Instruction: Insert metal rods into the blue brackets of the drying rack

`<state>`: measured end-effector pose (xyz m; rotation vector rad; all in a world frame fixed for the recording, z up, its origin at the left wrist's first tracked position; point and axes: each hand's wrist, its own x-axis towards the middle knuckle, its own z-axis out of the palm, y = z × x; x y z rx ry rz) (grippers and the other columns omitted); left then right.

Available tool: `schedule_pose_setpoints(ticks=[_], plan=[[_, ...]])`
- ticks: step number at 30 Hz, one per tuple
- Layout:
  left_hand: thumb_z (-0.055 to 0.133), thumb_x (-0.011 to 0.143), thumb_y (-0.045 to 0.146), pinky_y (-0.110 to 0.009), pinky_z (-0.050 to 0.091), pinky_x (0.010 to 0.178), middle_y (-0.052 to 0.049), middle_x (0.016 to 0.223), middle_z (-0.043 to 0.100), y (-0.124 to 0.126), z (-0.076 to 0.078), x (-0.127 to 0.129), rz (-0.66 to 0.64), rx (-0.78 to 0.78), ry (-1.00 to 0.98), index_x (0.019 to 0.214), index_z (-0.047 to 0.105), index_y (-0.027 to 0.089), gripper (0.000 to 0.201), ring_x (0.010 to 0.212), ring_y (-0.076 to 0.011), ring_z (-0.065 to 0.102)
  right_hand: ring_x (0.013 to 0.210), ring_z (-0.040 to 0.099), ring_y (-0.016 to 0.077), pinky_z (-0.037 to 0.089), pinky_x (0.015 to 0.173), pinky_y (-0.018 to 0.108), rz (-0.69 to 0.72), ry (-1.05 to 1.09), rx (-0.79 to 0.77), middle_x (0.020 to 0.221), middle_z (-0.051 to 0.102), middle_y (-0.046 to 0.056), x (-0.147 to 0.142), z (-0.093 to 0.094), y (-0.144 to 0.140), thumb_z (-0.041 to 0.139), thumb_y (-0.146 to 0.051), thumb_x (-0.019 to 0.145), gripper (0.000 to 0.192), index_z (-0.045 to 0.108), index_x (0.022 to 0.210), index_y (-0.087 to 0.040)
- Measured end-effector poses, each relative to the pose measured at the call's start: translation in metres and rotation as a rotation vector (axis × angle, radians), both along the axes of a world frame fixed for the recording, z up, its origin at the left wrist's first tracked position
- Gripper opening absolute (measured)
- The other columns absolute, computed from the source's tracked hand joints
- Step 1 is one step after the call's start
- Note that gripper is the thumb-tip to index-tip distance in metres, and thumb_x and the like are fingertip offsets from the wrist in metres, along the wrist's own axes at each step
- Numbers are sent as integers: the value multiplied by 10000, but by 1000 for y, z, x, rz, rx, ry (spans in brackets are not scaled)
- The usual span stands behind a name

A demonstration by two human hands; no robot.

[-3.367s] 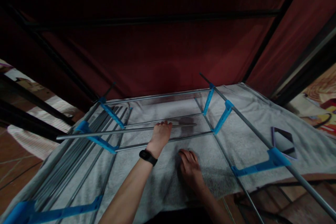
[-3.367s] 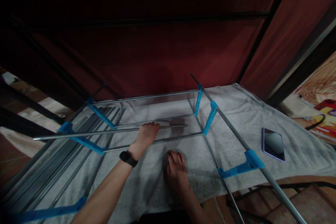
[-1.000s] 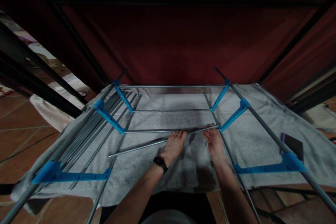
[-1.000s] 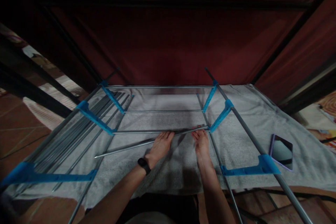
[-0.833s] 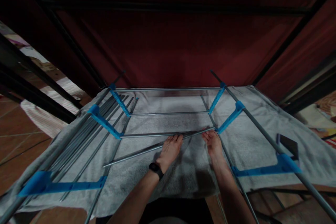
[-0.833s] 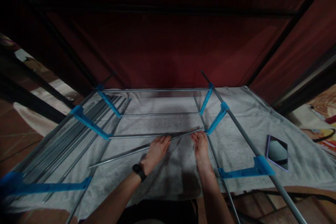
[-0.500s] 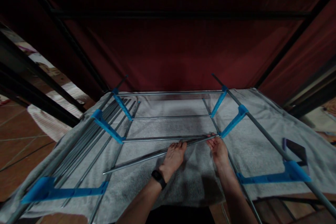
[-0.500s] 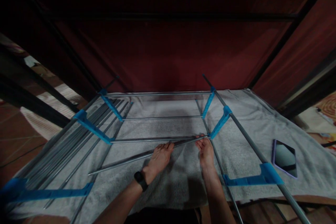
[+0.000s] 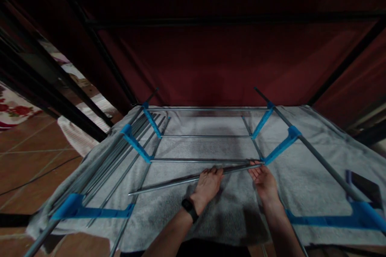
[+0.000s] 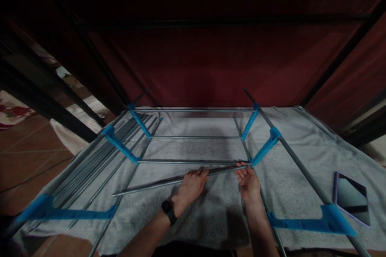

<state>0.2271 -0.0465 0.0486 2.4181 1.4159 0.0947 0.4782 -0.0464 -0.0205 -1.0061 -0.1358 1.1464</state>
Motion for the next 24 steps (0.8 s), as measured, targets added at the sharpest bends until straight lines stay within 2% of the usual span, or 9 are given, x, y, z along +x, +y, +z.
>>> schedule_pose_setpoints(ticks=[8,15,18,24], plan=[[314,1038,282,-412,472,1025,-107,1218,697,-4,1,-2,24,12,-33,1220,627,216,369,1101,-244,667,821,749,153,637,745,281,28,145,-46,889,772,22,4,2,-5,568,-157,759,198,696,900,-214],[324,1039,279,-422,458,1035,-107,1187,700,-5,-3,-3,8,33,-25,1227,628,213,364,1105,-245,652,858,751,181,654,758,315,53,103,-10,950,773,43,6,-4,-11,583,-183,745,229,693,941,-227],[323,1041,274,-411,442,1054,-101,1187,701,-5,-5,-5,8,42,-32,1224,628,209,362,1134,-241,641,862,753,181,660,747,312,20,125,-18,956,774,44,4,-5,-12,565,-140,733,263,698,938,-235],[322,1043,274,-395,451,1031,-94,1185,703,-7,-8,-4,-17,66,-5,1215,628,217,355,1110,-225,639,897,754,163,659,798,315,52,218,-15,964,764,38,7,-7,-14,525,-139,794,255,695,965,-221]])
